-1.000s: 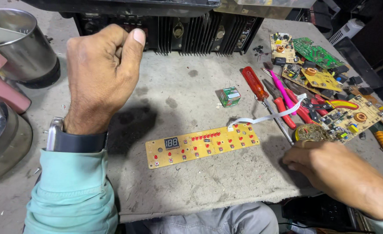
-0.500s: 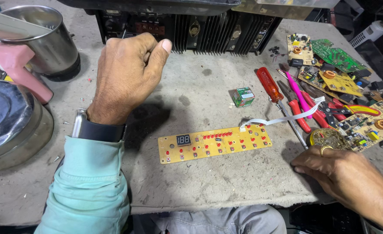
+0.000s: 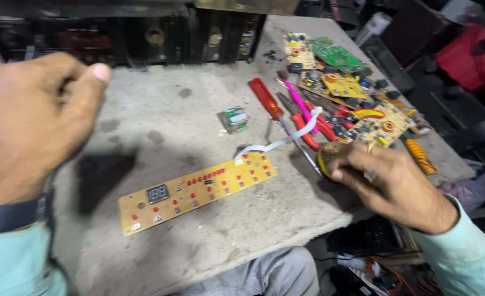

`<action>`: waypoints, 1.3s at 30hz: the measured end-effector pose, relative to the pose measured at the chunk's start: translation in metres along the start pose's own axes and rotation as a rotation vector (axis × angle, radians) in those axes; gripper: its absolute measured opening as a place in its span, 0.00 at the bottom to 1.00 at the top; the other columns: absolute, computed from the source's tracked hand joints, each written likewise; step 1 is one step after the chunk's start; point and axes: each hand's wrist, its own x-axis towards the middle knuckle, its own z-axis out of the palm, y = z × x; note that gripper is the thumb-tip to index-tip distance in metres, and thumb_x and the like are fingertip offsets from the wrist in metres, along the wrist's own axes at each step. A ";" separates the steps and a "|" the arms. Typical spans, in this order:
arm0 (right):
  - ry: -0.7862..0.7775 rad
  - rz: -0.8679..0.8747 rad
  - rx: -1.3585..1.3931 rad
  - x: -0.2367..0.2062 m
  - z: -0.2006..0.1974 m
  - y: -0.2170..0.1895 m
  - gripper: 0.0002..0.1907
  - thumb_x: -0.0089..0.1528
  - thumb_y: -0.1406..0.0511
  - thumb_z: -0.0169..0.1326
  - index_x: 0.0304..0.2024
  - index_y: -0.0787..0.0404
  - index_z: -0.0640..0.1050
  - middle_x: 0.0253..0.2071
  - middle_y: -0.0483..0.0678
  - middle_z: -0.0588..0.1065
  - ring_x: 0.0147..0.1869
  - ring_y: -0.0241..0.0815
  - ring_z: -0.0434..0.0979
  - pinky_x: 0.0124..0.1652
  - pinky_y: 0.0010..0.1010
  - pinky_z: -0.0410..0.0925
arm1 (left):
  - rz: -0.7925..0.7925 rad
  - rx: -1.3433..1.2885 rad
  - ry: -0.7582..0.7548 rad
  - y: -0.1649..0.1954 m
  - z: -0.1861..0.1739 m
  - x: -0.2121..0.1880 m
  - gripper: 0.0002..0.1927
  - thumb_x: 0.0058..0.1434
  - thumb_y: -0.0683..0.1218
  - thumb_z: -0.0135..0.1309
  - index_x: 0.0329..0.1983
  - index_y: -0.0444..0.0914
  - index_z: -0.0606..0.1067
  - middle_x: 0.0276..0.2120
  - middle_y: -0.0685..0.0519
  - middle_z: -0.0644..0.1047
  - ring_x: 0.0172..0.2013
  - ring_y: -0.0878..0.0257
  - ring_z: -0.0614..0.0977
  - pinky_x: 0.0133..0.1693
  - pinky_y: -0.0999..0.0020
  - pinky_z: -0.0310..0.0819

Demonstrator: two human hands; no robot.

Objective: The person uses a soldering iron to apply solder to multiple points on a green circuit board. They hold the board with one hand and the soldering iron with the other, moving across different solder joints. The person flips the board over to show the component side with red LEDs and a digital display.

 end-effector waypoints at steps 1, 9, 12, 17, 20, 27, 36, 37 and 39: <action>0.079 0.067 0.019 -0.002 -0.010 0.004 0.07 0.59 0.66 0.59 0.38 0.61 0.79 0.33 0.49 0.79 0.36 0.47 0.80 0.34 0.37 0.72 | -0.027 -0.034 -0.024 -0.002 0.004 -0.001 0.18 0.75 0.49 0.54 0.39 0.29 0.78 0.22 0.49 0.75 0.21 0.64 0.75 0.26 0.67 0.69; -0.040 0.177 -0.255 -0.005 -0.011 0.027 0.08 0.56 0.62 0.61 0.37 0.56 0.84 0.32 0.49 0.80 0.34 0.50 0.80 0.33 0.41 0.72 | -0.127 0.016 -0.310 0.028 0.015 0.006 0.18 0.68 0.53 0.58 0.43 0.32 0.82 0.21 0.50 0.79 0.19 0.65 0.78 0.25 0.68 0.72; -0.079 0.196 -0.302 0.003 0.001 0.021 0.09 0.55 0.60 0.62 0.36 0.54 0.84 0.31 0.48 0.81 0.35 0.52 0.81 0.34 0.43 0.73 | -0.179 0.276 -0.660 0.056 0.020 0.006 0.20 0.60 0.58 0.62 0.46 0.40 0.83 0.22 0.50 0.82 0.23 0.60 0.81 0.30 0.66 0.77; -0.185 0.294 -0.385 0.020 0.007 0.013 0.10 0.52 0.59 0.64 0.36 0.52 0.85 0.31 0.49 0.82 0.35 0.54 0.82 0.35 0.45 0.74 | -0.245 0.200 -1.009 0.082 0.029 0.001 0.42 0.37 0.70 0.73 0.51 0.44 0.79 0.39 0.51 0.83 0.40 0.59 0.85 0.45 0.62 0.80; -0.237 0.336 -0.398 0.023 0.006 0.011 0.10 0.52 0.59 0.64 0.36 0.50 0.85 0.31 0.48 0.82 0.36 0.52 0.82 0.36 0.44 0.74 | -0.156 0.323 -1.110 0.091 0.030 -0.002 0.38 0.37 0.68 0.72 0.45 0.41 0.78 0.39 0.48 0.81 0.44 0.56 0.82 0.48 0.59 0.76; -0.278 0.410 -0.488 0.017 0.006 0.005 0.11 0.54 0.57 0.62 0.39 0.46 0.85 0.30 0.45 0.83 0.34 0.48 0.83 0.38 0.40 0.75 | -0.170 0.186 -1.120 0.095 0.026 -0.004 0.29 0.40 0.61 0.75 0.36 0.41 0.77 0.33 0.50 0.81 0.38 0.56 0.83 0.42 0.58 0.77; -0.217 0.447 -0.526 0.011 0.003 0.005 0.11 0.57 0.56 0.61 0.41 0.45 0.86 0.35 0.43 0.83 0.33 0.46 0.83 0.37 0.37 0.75 | -0.123 0.149 -1.053 0.088 0.028 -0.010 0.31 0.38 0.58 0.78 0.38 0.39 0.76 0.36 0.49 0.80 0.43 0.55 0.82 0.46 0.56 0.75; -0.119 0.456 -0.499 0.006 -0.003 -0.002 0.10 0.58 0.57 0.61 0.41 0.48 0.86 0.37 0.45 0.83 0.33 0.46 0.84 0.36 0.37 0.75 | -0.103 0.143 -1.042 0.088 0.027 -0.010 0.31 0.38 0.58 0.78 0.39 0.39 0.77 0.37 0.49 0.80 0.44 0.54 0.81 0.47 0.56 0.74; 0.109 0.379 -0.362 -0.004 -0.011 -0.023 0.09 0.62 0.60 0.61 0.42 0.55 0.85 0.39 0.48 0.81 0.35 0.45 0.83 0.39 0.35 0.74 | -0.083 0.132 -1.035 0.088 0.026 -0.011 0.32 0.38 0.58 0.78 0.41 0.40 0.77 0.38 0.49 0.79 0.45 0.54 0.81 0.48 0.56 0.74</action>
